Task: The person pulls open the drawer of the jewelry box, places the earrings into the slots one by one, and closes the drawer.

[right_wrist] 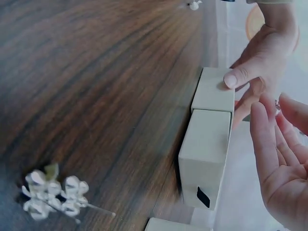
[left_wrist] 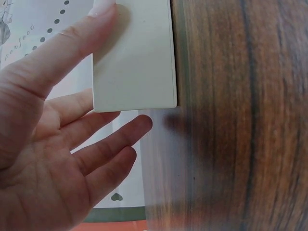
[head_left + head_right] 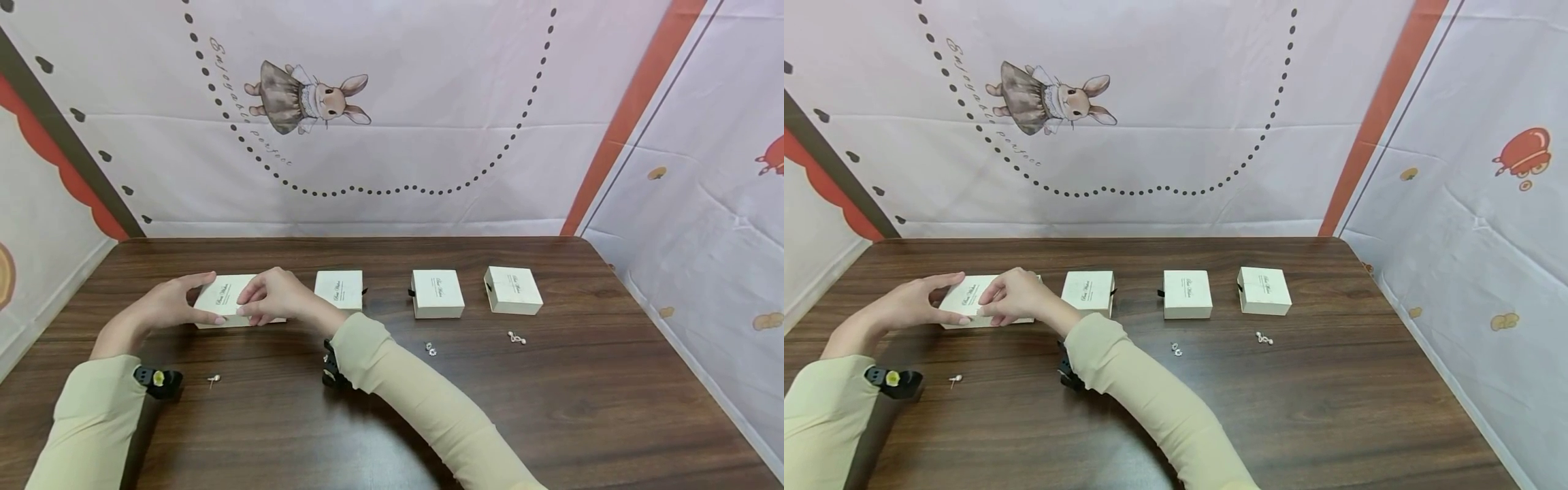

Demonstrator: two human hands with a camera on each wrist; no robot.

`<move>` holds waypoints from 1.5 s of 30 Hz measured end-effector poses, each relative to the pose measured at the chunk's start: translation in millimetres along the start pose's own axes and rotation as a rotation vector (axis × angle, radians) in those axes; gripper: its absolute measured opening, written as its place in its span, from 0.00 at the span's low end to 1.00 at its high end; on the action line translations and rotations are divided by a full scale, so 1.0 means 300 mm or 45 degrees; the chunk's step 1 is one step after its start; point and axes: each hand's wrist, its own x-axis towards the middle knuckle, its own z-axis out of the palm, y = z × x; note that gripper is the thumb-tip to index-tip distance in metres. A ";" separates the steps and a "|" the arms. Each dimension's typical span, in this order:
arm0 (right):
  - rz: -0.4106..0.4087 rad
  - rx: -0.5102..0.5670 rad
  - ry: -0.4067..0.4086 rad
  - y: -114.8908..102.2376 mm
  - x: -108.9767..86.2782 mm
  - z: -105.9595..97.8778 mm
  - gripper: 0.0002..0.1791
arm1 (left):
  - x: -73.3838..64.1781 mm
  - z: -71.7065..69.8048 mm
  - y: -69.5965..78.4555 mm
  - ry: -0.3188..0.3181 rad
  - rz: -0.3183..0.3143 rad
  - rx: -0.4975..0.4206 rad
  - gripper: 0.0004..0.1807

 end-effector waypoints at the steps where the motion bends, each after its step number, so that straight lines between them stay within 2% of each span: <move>1: 0.004 0.024 0.018 0.002 0.002 -0.003 0.04 | 0.000 0.000 0.000 0.000 0.000 0.001 0.59; 6: 0.004 0.084 0.053 0.015 0.009 -0.019 0.04 | -0.002 0.001 0.002 -0.007 -0.016 -0.001 0.60; 15: 0.024 0.177 0.104 0.034 0.016 -0.042 0.09 | -0.006 -0.001 0.002 -0.006 -0.015 0.013 0.60; 22: 0.014 0.111 0.135 0.041 0.013 -0.061 0.06 | -0.009 -0.002 0.002 -0.009 -0.009 0.005 0.60; 40: 0.031 0.123 0.241 0.081 0.036 -0.094 0.07 | -0.009 0.002 0.002 0.025 -0.011 0.016 0.60; 45: 0.053 0.046 0.266 0.080 0.046 -0.094 0.04 | -0.010 0.003 0.002 0.029 -0.015 0.006 0.60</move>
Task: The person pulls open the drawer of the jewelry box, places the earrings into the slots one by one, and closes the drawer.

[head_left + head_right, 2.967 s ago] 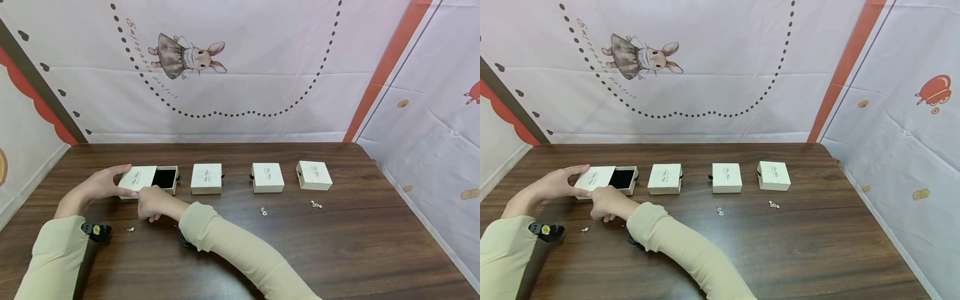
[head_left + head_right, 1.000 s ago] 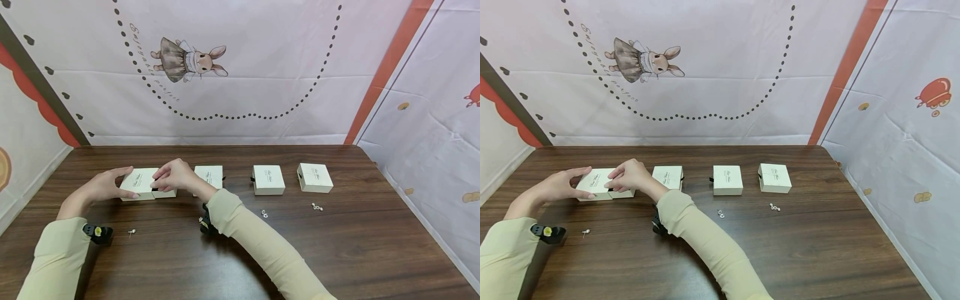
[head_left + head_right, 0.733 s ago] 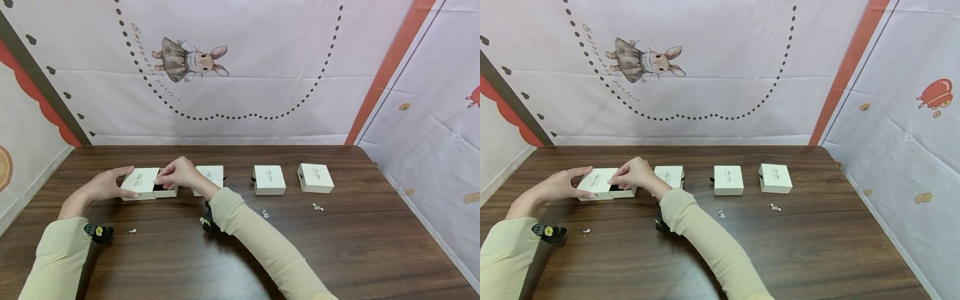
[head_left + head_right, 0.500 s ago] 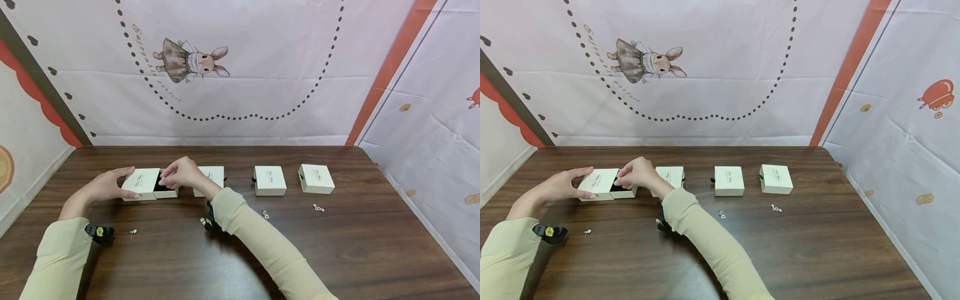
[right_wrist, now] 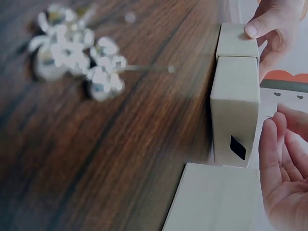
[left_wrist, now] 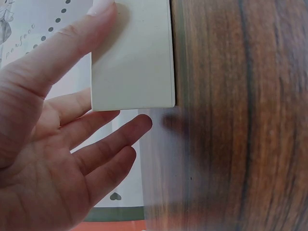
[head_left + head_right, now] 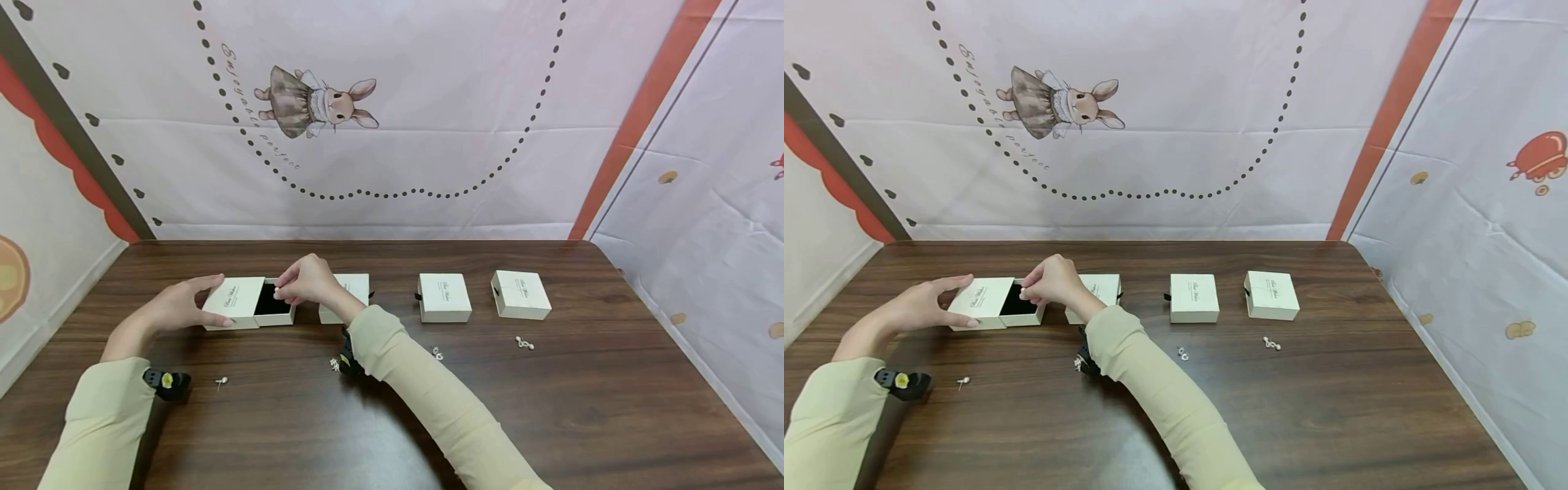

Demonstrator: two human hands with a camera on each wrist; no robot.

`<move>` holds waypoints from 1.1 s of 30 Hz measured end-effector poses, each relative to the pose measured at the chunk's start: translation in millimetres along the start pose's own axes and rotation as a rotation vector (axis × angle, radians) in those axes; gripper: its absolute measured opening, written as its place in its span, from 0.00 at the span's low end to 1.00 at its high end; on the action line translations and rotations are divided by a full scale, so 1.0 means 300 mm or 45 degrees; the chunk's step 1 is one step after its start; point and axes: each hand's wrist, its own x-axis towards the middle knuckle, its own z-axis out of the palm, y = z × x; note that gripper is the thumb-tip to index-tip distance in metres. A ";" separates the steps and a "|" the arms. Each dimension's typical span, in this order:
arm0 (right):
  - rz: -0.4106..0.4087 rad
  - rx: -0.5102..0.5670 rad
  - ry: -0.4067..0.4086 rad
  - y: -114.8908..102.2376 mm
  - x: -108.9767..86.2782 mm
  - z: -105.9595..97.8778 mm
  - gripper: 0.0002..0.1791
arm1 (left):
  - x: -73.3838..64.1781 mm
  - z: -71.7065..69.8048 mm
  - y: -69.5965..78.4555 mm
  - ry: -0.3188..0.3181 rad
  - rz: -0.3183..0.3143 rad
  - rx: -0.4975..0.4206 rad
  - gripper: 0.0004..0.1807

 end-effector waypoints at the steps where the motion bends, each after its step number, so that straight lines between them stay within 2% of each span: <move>1: -0.001 -0.025 0.005 0.000 0.002 0.000 0.03 | 0.000 0.000 0.000 0.000 -0.002 -0.001 0.60; 7: -0.026 -0.157 0.021 -0.002 0.011 0.005 0.02 | -0.004 -0.001 0.002 0.000 -0.010 -0.008 0.60; 16: -0.036 -0.185 0.029 0.009 0.020 0.012 0.03 | -0.005 0.001 0.001 0.005 0.008 -0.003 0.60; 26: -0.071 -0.304 0.053 0.019 0.034 0.033 0.00 | -0.011 0.002 0.006 0.017 0.015 -0.014 0.59; 33: -0.074 -0.391 0.101 0.025 0.044 0.044 0.02 | -0.009 0.002 0.001 0.017 0.019 -0.015 0.59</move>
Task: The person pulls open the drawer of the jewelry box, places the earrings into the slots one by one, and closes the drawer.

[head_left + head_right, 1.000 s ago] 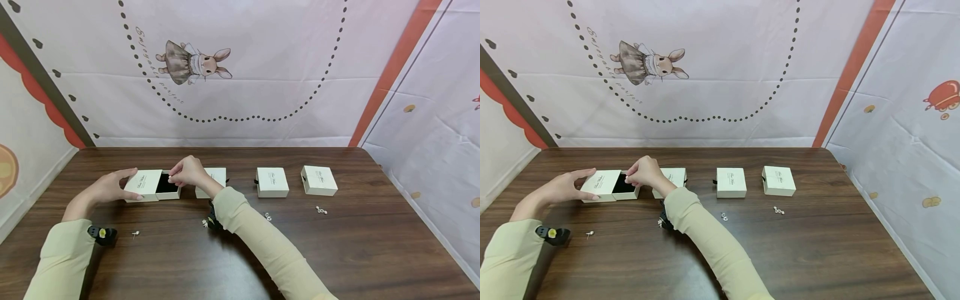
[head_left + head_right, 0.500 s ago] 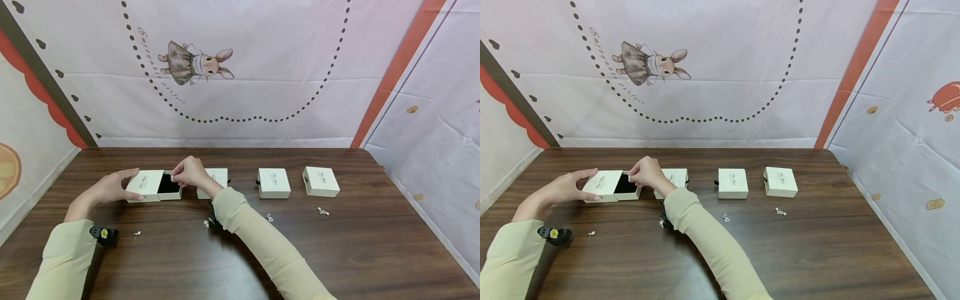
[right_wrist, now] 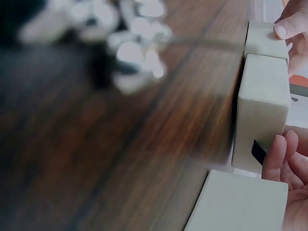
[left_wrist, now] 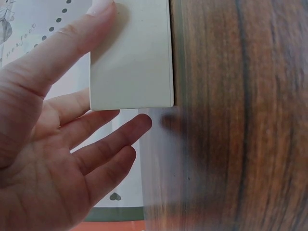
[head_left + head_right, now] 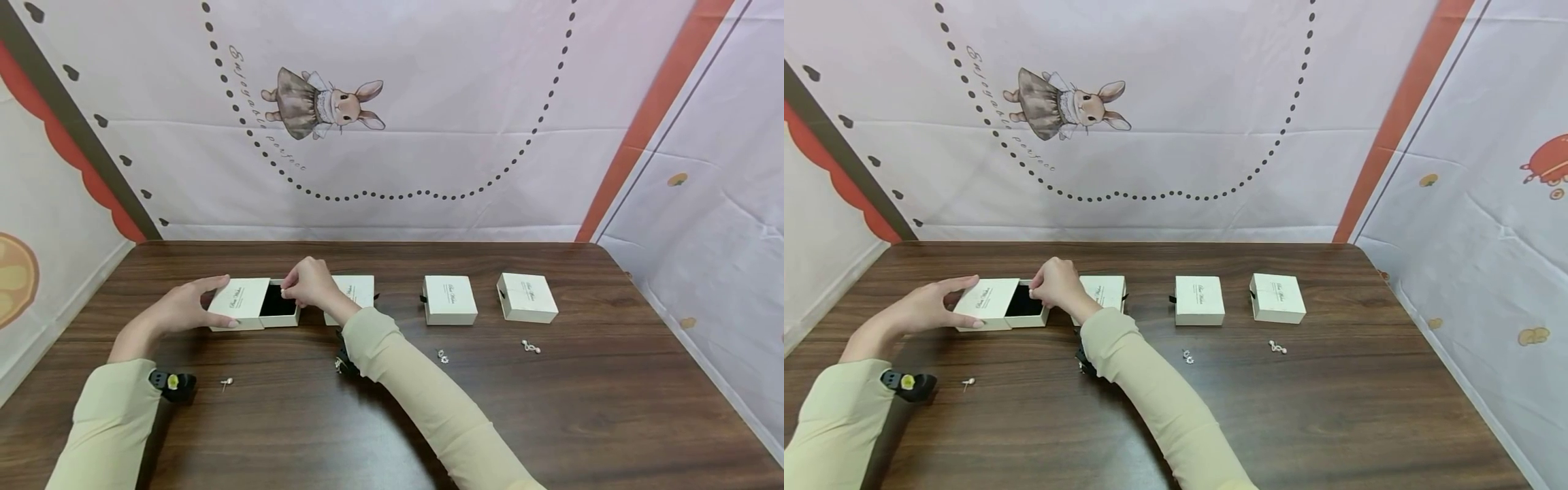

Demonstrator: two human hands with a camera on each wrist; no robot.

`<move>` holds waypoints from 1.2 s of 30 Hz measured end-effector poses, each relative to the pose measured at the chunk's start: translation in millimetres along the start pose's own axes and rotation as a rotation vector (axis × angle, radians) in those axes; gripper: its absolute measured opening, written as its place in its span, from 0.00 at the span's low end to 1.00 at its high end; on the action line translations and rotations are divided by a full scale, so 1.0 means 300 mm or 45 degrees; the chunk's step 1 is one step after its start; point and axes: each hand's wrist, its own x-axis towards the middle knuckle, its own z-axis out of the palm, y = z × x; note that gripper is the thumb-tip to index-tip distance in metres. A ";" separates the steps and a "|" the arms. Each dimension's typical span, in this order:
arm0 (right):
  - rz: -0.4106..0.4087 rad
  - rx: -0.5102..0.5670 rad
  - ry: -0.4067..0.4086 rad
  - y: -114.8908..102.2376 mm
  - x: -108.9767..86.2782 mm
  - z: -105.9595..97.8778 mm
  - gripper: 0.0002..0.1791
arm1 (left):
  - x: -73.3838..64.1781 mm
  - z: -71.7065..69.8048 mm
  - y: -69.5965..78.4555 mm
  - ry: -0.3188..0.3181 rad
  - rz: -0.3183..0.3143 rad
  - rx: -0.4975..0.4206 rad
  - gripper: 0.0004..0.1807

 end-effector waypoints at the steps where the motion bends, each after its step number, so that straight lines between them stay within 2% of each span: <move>1: -0.001 -0.023 0.006 0.000 0.000 0.001 0.02 | 0.000 0.000 0.001 0.000 0.001 0.001 0.59; 7: -0.049 -0.230 0.022 -0.011 -0.004 -0.006 0.03 | -0.005 -0.001 0.009 0.002 0.000 0.004 0.59; 11: -0.059 -0.280 0.024 -0.013 -0.004 -0.008 0.04 | -0.004 0.000 0.007 0.000 -0.002 0.003 0.59; 16: -0.032 -0.260 -0.006 -0.008 0.001 -0.006 0.04 | -0.003 -0.002 0.002 -0.006 -0.003 0.000 0.59; 22: -0.058 -0.308 -0.060 -0.014 0.001 -0.006 0.05 | -0.004 -0.002 0.009 -0.004 -0.001 -0.004 0.59; 36: -0.022 -0.165 -0.009 -0.005 0.002 0.000 0.04 | -0.003 0.002 0.009 -0.003 -0.013 0.003 0.59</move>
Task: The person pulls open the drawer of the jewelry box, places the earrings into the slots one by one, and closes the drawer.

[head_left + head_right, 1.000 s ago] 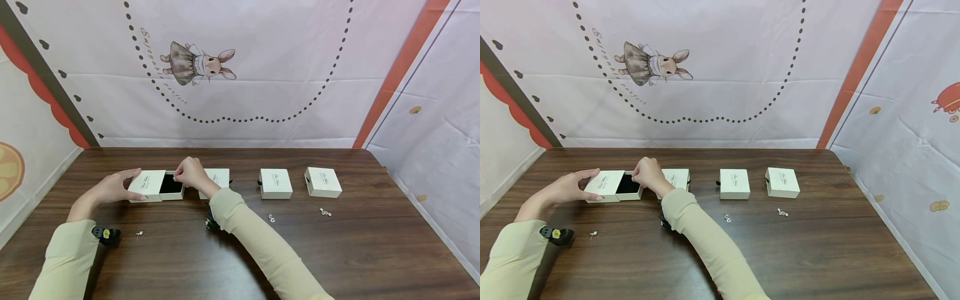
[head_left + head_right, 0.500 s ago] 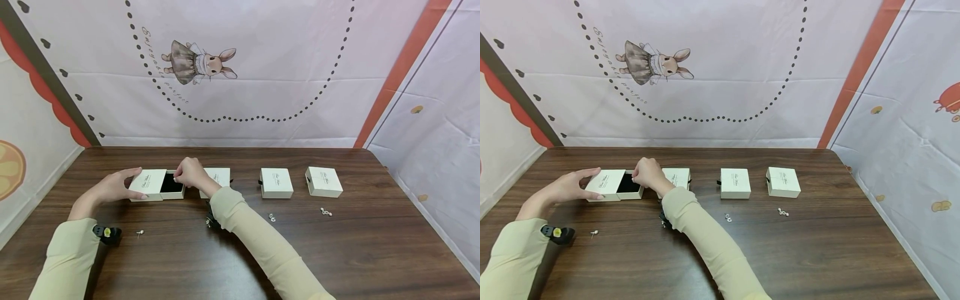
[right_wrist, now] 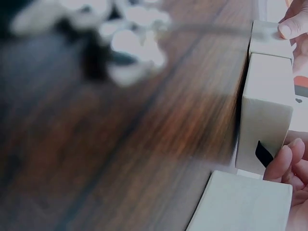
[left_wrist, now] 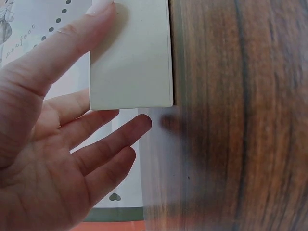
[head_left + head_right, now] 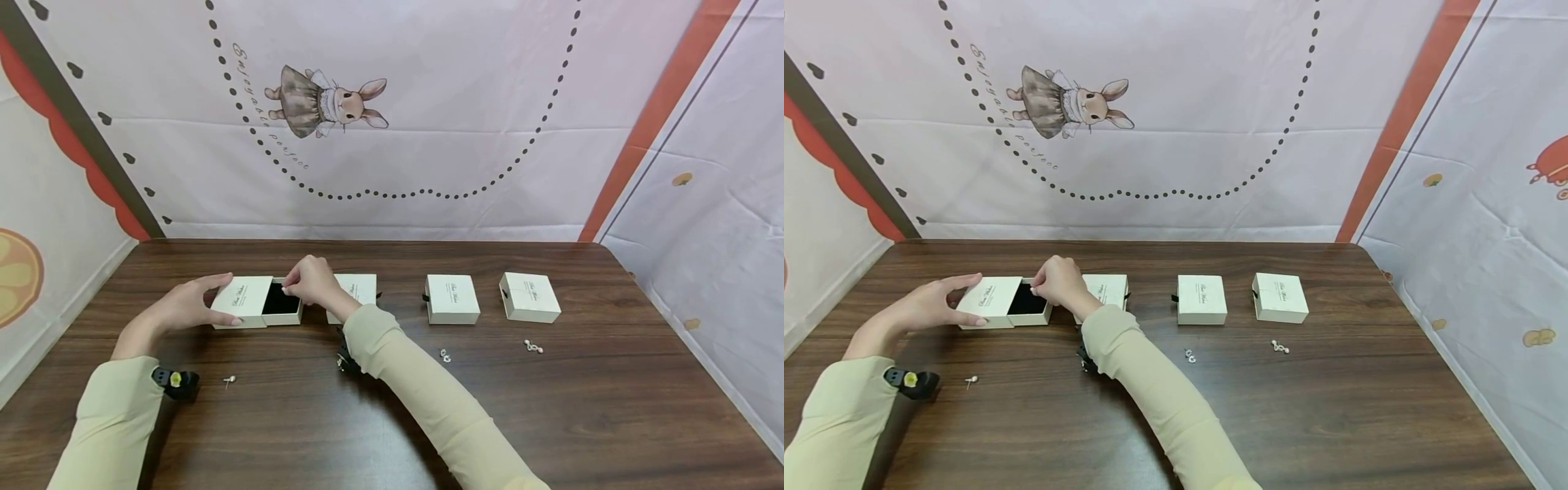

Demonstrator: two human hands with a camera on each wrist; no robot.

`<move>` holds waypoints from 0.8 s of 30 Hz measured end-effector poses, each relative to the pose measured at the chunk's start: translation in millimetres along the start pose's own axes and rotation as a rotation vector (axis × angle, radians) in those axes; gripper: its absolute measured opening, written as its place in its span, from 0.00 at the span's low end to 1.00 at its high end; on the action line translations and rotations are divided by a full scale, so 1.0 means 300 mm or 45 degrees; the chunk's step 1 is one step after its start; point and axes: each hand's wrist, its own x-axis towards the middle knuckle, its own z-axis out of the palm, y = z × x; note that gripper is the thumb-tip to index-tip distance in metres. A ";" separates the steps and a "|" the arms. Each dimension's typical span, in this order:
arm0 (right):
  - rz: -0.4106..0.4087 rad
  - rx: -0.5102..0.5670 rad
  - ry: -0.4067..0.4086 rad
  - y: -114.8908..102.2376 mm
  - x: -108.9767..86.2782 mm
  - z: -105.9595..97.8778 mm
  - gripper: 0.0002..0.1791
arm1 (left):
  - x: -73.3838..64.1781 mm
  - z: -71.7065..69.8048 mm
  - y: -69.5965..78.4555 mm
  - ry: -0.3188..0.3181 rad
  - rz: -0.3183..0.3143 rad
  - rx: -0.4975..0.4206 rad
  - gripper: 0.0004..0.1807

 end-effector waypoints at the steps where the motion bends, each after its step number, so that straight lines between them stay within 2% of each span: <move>1: 0.000 0.003 0.001 0.000 0.001 0.001 0.04 | 0.000 -0.001 0.001 0.001 0.000 0.002 0.59; 6: -0.008 -0.035 -0.004 -0.002 0.007 0.003 0.03 | -0.001 -0.003 0.002 -0.001 -0.002 0.006 0.60; 14: -0.094 -0.239 0.040 -0.001 0.017 0.003 0.03 | 0.002 -0.005 0.000 -0.007 -0.009 0.007 0.60; 19: -0.119 -0.223 0.041 0.002 0.018 0.006 0.04 | 0.003 -0.005 -0.006 -0.013 -0.019 0.009 0.61; 24: -0.094 -0.143 0.042 0.008 0.016 0.007 0.05 | 0.003 -0.003 -0.006 -0.011 -0.021 0.007 0.61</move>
